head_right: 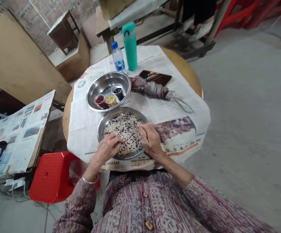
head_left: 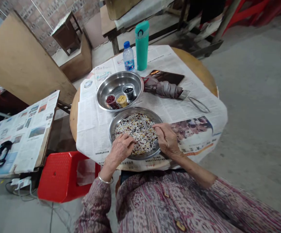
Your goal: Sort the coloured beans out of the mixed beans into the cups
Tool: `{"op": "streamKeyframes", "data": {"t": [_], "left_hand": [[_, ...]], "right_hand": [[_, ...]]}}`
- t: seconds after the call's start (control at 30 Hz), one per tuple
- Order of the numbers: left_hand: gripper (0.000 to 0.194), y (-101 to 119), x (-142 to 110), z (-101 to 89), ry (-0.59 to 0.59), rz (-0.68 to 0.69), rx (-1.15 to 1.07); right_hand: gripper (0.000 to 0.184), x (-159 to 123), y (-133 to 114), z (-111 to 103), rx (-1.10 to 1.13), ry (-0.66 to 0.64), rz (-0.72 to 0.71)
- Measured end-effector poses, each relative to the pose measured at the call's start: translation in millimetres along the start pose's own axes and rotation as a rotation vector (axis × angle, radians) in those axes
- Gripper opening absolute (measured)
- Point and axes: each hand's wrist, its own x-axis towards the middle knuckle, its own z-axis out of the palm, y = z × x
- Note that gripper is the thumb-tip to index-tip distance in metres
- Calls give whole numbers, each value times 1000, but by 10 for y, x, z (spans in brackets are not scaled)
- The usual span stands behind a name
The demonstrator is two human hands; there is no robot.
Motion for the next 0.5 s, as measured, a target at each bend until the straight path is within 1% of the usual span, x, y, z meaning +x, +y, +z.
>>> {"op": "streamKeyframes", "data": {"t": [0.07,0.13,0.2,0.23,0.3,0.37,0.4,0.43,0.5], "left_hand": [[7,18,-94,60,107,-12,-49],[7,39,-127,133,231,-43,-92],[10,62,-124,198,321,-88,-117],[10,73,-117,223,350,-110,-124],[11,92,-105,255,386,-156,-129],[11,103,-104,265,397,-195,-133],[12,105,-108,266,387,-204,-139],[13,105,-113,265,369,-203,-145],[13,98,-125,267,325,-186,-157]], "right_hand": [[20,36,-35,-49,-113,-71,-83],[15,88,-95,-135,-244,-160,-200],[14,138,-165,-238,-344,-291,-327],[13,155,-195,-285,-374,-383,-390],[15,168,-239,-347,-395,-610,-500],[19,159,-256,-346,-390,-809,-561],[21,154,-257,-321,-390,-874,-570],[20,154,-254,-283,-394,-912,-568],[16,183,-241,-178,-412,-919,-545]]}}
